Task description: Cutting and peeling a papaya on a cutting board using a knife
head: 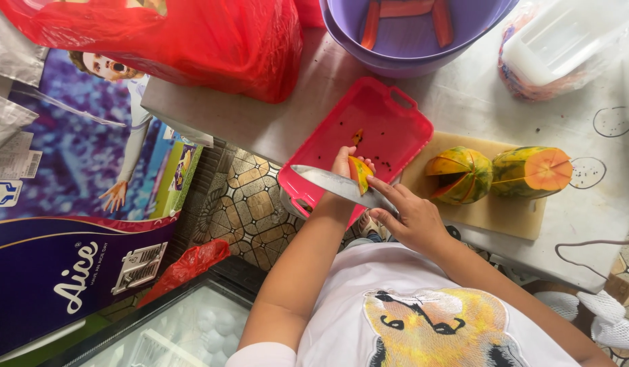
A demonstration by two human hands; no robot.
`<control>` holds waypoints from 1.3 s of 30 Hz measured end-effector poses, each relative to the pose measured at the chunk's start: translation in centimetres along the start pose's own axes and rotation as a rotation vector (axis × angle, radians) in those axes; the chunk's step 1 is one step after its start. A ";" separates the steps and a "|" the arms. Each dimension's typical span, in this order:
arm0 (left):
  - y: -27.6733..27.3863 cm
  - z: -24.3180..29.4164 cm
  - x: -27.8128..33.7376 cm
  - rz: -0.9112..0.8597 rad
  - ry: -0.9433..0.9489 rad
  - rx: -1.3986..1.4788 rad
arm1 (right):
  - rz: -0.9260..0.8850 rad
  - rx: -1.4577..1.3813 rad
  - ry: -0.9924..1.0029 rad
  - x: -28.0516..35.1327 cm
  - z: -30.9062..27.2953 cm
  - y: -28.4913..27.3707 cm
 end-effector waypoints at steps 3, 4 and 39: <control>-0.2 -0.3 -0.6 0.009 0.000 -0.033 | -0.025 -0.053 0.035 0.0 0.2 -0.3; 0.1 -0.4 -0.3 0.007 -0.002 -0.035 | -0.022 -0.053 0.036 0.0 0.3 -0.4; 2.8 1.0 8.1 -0.325 0.095 -0.427 | -0.228 -0.121 0.190 -2.6 0.5 0.3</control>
Point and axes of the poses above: each hand's wrist, its own x-axis away from the middle knuckle, its own y-axis out of the palm, z = x × y, the point moved 6 cm from there along -x, towards the middle knuckle, and after that the axes turned 14 degrees about -z, right-handed, at the moved point
